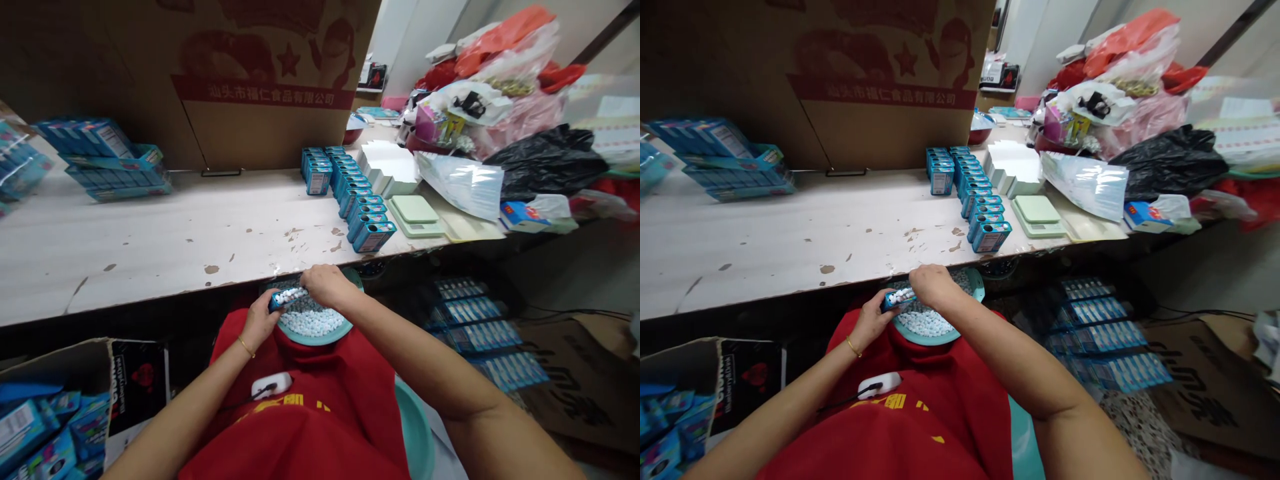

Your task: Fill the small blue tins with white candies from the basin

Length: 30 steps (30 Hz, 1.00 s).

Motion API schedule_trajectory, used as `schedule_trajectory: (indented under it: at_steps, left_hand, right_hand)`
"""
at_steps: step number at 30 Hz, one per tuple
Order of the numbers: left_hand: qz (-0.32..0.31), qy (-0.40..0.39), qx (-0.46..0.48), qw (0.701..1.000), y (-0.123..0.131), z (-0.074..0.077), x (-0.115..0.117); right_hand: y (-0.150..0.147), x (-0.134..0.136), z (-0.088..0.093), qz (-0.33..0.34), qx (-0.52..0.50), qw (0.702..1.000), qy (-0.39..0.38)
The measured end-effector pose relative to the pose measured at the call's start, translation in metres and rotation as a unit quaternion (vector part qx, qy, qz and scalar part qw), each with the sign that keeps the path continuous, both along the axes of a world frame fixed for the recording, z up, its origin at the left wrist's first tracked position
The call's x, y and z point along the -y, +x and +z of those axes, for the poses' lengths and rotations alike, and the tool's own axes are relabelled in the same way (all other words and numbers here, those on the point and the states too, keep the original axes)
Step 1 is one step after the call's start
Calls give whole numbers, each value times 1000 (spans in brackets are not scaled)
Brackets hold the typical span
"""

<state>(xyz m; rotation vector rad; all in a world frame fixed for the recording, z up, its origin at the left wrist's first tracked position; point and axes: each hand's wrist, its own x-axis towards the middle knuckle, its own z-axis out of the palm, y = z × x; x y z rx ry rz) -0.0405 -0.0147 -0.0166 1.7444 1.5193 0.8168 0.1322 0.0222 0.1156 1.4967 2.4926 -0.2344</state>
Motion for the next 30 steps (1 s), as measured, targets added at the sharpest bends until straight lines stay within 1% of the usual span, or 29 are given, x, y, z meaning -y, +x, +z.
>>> schedule_trajectory:
  at_steps: [2,5,9,12,17,20,23,25,28,30]
  left_hand:
    - [8,-6,3,1000,0,1,0]
    - [3,-9,9,1000,2,2,0]
    - [12,-13,10,1000,3,0,-2]
    - [15,-19,19,1000,2,-1,-2]
    - [14,-34,53,998,3,-5,-3]
    - [20,-39,70,997,3,-5,-3]
    - [14,-39,87,995,1,-4,-5]
    - [13,-39,108,993,-1,-4,-7]
    - [26,-43,144,988,-6,-4,-8]
    - [28,-44,141,989,-9,-3,-7]
  right_hand:
    - [0,0,2,-4,3,1000,-9]
    - [1,-1,3,-14,10,1000,-20]
    - [4,2,1,-7,-3,1000,4]
    - [10,5,-2,-11,-10,1000,4]
    - [26,10,-14,-39,-20,998,-39]
    - [38,14,-26,-44,-50,997,-43]
    - [59,18,-41,-67,-85,994,-18]
    - [76,17,-58,-100,-92,991,-10]
    - [94,13,-94,-159,-55,984,-52]
    - [91,8,-122,-190,-36,977,-87]
